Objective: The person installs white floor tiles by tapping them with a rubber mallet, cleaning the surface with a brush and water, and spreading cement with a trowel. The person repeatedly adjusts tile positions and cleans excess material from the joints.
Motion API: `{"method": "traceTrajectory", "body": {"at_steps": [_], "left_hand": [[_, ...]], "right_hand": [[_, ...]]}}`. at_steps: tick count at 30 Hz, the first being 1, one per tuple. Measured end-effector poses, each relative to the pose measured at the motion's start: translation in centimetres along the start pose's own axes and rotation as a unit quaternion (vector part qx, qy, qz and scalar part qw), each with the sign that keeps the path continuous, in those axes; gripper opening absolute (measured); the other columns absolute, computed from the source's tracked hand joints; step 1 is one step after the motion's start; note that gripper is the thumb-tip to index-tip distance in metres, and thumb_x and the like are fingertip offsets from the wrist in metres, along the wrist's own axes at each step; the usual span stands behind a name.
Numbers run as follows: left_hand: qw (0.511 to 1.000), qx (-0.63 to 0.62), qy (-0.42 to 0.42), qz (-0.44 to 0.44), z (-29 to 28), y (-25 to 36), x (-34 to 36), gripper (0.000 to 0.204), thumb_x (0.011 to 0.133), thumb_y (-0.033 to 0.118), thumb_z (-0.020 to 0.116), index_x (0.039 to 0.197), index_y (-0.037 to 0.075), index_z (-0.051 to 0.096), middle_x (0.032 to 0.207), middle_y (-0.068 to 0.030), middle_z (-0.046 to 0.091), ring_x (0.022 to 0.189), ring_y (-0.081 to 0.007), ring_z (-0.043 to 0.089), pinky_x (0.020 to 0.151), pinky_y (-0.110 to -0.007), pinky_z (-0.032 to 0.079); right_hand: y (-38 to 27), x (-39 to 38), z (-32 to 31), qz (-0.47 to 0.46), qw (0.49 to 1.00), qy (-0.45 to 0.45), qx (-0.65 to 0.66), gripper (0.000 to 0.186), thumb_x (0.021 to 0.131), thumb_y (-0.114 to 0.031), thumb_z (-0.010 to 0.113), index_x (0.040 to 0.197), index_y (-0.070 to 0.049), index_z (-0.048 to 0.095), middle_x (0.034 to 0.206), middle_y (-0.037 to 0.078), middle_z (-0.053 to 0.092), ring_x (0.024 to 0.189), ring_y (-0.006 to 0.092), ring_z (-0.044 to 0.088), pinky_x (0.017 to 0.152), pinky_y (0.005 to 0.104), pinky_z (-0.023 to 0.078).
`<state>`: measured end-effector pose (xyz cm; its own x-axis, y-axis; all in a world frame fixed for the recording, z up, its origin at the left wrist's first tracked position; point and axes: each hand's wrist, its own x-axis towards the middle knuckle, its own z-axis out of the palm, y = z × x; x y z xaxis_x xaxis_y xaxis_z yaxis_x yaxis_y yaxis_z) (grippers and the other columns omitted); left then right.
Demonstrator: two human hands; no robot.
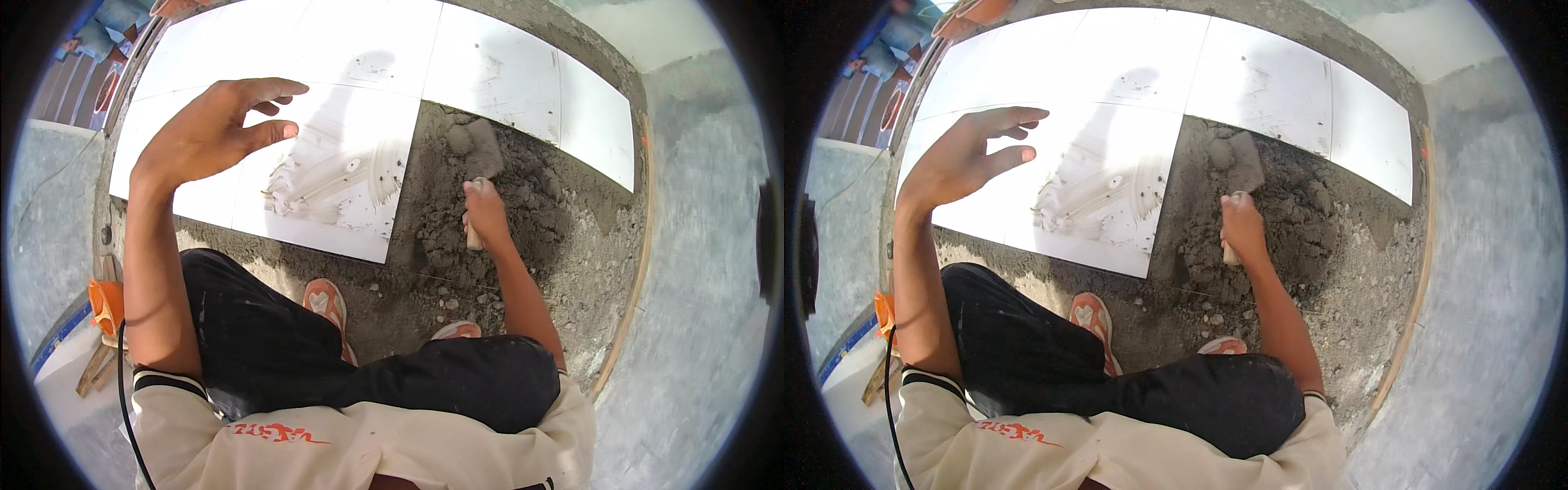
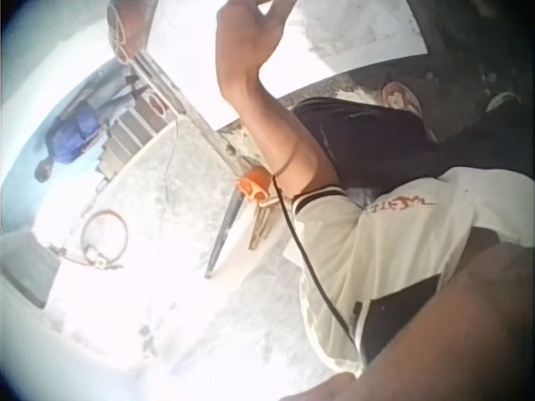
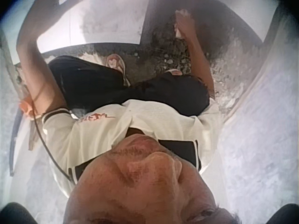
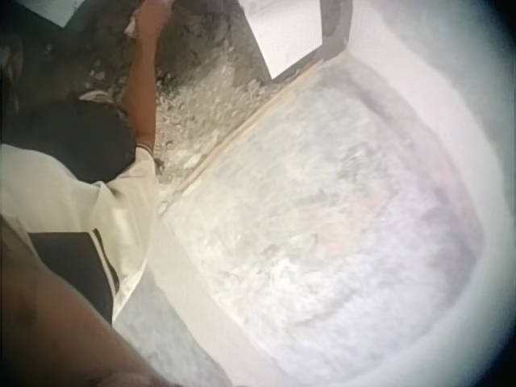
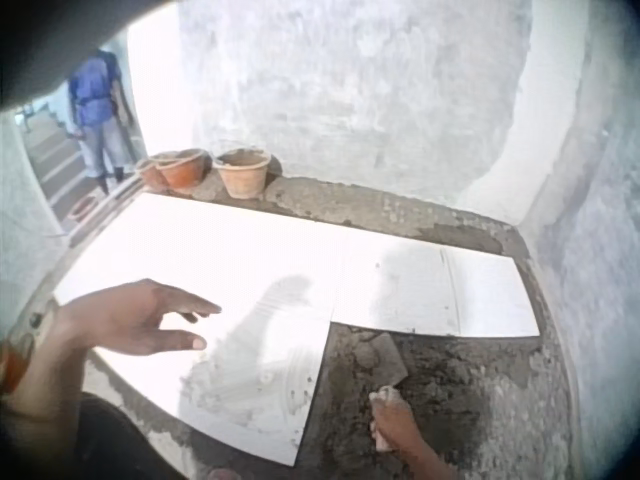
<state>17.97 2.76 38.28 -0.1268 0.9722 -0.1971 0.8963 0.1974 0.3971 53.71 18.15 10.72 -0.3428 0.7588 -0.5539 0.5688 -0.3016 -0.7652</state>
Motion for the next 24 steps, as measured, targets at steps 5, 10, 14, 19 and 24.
{"method": "traceTrajectory", "body": {"at_steps": [5,10,14,19,24], "left_hand": [[0.999,-0.028,0.014,0.027,0.1,-1.2,-0.2,0.055,0.095,0.036,0.074,0.139,0.004,0.063,0.130,-0.0186,0.071,0.117,-0.0326,0.069,0.101,-0.044,0.054],[1.000,-0.015,0.001,0.002,0.0,-0.2,-0.6,0.054,0.095,0.033,0.074,0.139,0.004,0.063,0.130,-0.0165,0.071,0.115,-0.0301,0.069,0.100,-0.044,0.054],[0.997,-0.071,0.019,-0.025,0.2,-0.4,-1.8,0.055,0.094,0.030,0.075,0.140,0.003,0.063,0.130,-0.0163,0.070,0.116,-0.0286,0.067,0.100,-0.045,0.054],[0.996,-0.087,-0.003,-0.037,0.4,-0.3,-1.4,0.057,0.091,0.031,0.076,0.139,0.003,0.063,0.130,-0.0155,0.071,0.116,-0.0273,0.066,0.101,-0.044,0.054],[0.996,-0.090,-0.010,-0.004,0.1,1.3,-0.7,0.056,0.091,0.027,0.077,0.139,0.003,0.063,0.130,-0.0163,0.071,0.115,-0.0276,0.067,0.100,-0.042,0.055]], "right_hand": [[-2.2,-1.5,-1.1,-0.059,0.990,0.087,-0.093,0.057,0.104,-0.038,0.057,0.139,0.006,0.050,0.080,0.017,0.067,0.057,0.0231,0.066,0.057,0.0399,0.056],[-0.4,-6.5,-1.3,0.037,0.997,-0.017,-0.065,0.049,0.104,-0.037,0.058,0.134,0.001,0.053,0.083,0.014,0.063,0.058,0.0200,0.064,0.053,0.0371,0.054],[2.9,-12.8,-3.2,0.024,0.972,0.187,0.138,0.035,0.106,-0.035,0.054,0.127,-0.007,0.051,0.083,0.006,0.055,0.054,0.0177,0.057,0.046,0.0350,0.050],[6.7,-14.4,-2.2,0.135,0.906,0.237,0.323,0.028,0.109,-0.034,0.051,0.123,-0.011,0.042,0.086,0.005,0.048,0.058,0.0188,0.055,0.047,0.0356,0.049],[4.4,-5.4,-3.4,0.106,0.892,0.173,0.404,0.033,0.109,-0.030,0.051,0.120,-0.003,0.037,0.090,0.008,0.047,0.065,0.0191,0.054,0.050,0.0374,0.048]]}}
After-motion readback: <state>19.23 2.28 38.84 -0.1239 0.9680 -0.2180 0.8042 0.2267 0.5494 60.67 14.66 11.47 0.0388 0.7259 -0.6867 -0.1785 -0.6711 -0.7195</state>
